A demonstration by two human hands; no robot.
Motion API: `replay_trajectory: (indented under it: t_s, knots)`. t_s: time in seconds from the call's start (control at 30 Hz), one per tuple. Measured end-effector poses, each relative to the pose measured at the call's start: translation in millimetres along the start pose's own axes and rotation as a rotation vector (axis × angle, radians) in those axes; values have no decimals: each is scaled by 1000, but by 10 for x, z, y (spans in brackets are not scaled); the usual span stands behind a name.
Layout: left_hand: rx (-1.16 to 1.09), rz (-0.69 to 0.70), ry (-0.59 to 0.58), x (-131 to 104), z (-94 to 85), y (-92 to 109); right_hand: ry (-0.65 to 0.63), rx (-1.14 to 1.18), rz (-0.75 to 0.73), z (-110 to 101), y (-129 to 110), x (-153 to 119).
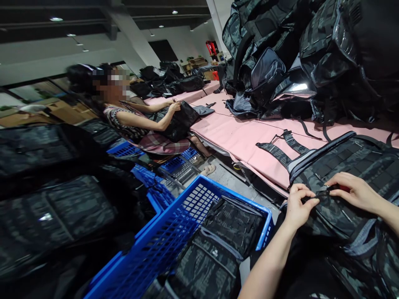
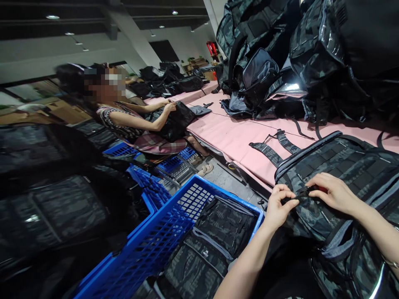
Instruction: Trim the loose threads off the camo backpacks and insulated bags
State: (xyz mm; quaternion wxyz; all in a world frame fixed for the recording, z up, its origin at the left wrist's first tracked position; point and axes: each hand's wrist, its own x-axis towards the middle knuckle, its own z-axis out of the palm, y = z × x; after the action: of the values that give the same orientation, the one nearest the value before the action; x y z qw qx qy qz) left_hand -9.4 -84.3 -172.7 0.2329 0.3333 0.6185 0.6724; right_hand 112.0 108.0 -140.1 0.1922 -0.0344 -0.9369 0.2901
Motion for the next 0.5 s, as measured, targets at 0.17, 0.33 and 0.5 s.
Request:
replay_trajectory:
  t_s: [0.17,0.33,0.5]
  knots:
    - [24,-34,-2,7,7,10,-9,27,40,26,-26,18]
    - [13,-42,22,8,20,5,-65,106,158,40,-32,-7]
    - [17,-24,28,10,59,-6,-101,391,322,7,-112,-21]
